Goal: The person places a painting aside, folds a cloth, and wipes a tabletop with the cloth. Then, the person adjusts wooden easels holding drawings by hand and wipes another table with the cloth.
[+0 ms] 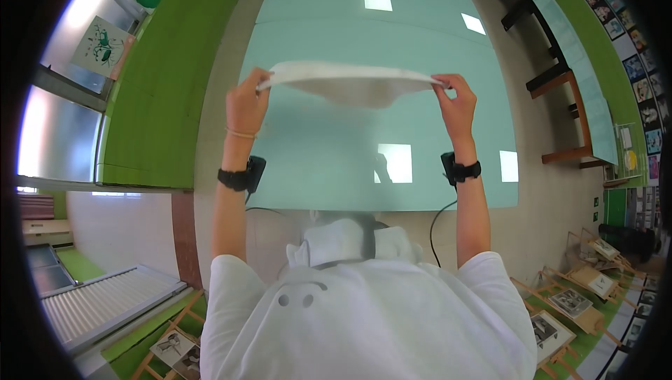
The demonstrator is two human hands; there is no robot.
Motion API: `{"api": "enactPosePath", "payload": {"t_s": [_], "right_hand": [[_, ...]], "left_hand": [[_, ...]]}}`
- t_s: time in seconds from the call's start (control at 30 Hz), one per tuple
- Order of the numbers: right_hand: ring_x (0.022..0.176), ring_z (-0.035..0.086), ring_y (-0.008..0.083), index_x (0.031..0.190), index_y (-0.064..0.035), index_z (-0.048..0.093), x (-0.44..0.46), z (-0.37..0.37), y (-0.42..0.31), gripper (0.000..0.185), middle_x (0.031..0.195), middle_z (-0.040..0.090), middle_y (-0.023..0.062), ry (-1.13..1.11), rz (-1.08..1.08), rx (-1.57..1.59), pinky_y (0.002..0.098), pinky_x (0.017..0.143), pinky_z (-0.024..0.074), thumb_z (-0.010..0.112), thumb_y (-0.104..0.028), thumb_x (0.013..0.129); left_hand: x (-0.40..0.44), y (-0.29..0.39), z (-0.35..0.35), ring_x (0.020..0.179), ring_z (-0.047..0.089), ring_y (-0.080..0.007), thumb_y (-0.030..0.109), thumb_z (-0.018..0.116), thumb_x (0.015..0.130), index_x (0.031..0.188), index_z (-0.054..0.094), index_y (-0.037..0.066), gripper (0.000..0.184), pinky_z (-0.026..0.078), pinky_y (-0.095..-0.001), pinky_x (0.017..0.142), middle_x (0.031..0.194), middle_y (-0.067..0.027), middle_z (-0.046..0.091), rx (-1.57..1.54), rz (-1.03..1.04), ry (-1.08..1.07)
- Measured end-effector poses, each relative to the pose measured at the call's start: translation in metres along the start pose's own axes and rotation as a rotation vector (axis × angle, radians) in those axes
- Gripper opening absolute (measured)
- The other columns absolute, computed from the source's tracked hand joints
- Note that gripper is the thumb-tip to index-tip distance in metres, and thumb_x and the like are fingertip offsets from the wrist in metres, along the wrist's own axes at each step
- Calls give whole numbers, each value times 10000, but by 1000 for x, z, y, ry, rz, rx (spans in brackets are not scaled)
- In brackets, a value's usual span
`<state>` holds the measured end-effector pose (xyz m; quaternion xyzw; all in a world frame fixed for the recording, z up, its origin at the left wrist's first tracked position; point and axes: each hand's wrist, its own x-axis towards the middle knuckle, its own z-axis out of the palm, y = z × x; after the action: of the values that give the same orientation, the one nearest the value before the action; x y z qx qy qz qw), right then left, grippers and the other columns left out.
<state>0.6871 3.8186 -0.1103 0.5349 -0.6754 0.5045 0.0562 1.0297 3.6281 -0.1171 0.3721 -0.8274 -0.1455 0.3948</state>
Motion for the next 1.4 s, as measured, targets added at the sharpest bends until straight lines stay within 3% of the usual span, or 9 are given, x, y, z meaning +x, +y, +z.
{"api": "enactPosePath", "payload": {"t_s": [0.33,0.57,0.67,0.73,0.83,0.93,1.03,1.1,1.4], "right_hand": [[905,602,286,899,-58,695,-206,35,68,151,924,661,101,-468,225,-44,356,801,499,667,10,767],[971,588,329,950,-67,685,-335,34,112,205,1016,651,131,-941,386,-123,409,897,472,711,-171,774],[1027,580,339,1057,-61,650,-324,37,115,276,1044,644,160,-693,525,-61,428,901,465,674,-149,797],[1037,601,338,1129,-29,613,-318,61,142,350,1078,646,188,-517,788,-20,419,906,472,678,-183,822],[961,645,257,1187,9,589,-322,100,199,470,1084,668,147,-498,873,-48,361,825,512,722,-221,799],[885,662,245,1161,21,598,-299,127,194,517,997,688,138,-564,1037,-86,359,786,521,756,-265,760],[841,668,270,1029,13,653,-311,149,206,452,920,699,142,-655,994,-194,369,759,524,766,-307,730],[849,666,324,898,8,684,-306,151,214,374,899,700,164,-790,1014,-189,397,763,522,739,-323,733],[716,432,64,847,-52,673,-141,99,154,278,740,526,-74,-404,987,419,223,685,363,731,-323,835]], "left_hand": [[-199,-81,71,807,670,-307,44,665,784,1034,617,86,259,526,-382,720,899,-142,677,104,-232,-534],[-321,-100,96,1142,539,-357,148,782,683,1232,524,72,611,426,-398,1005,1197,-196,589,39,-329,-1005],[-349,-152,127,1038,604,-346,197,788,694,1256,521,70,635,491,-422,911,1174,-191,604,50,-540,-765],[-332,-169,142,852,658,-340,235,791,705,1268,507,46,659,536,-444,754,1131,-180,635,-63,-1055,-656],[-367,-241,198,631,639,-279,254,775,725,1143,596,26,508,505,-409,563,931,-143,686,97,-1036,-629],[-309,-188,186,943,646,-350,404,731,727,971,690,11,465,508,-393,813,1040,-186,681,210,-1015,-997],[-295,-170,179,935,640,-302,401,744,730,1013,691,-4,497,496,-376,805,1013,-155,692,103,-1158,-1015],[-298,-178,176,918,627,-257,413,748,743,1050,686,-7,524,490,-356,813,1003,-131,692,-46,-1196,-916],[-152,-184,107,890,585,-116,384,779,779,1068,690,1,488,467,-277,805,960,-44,682,-475,-914,-440]]}}
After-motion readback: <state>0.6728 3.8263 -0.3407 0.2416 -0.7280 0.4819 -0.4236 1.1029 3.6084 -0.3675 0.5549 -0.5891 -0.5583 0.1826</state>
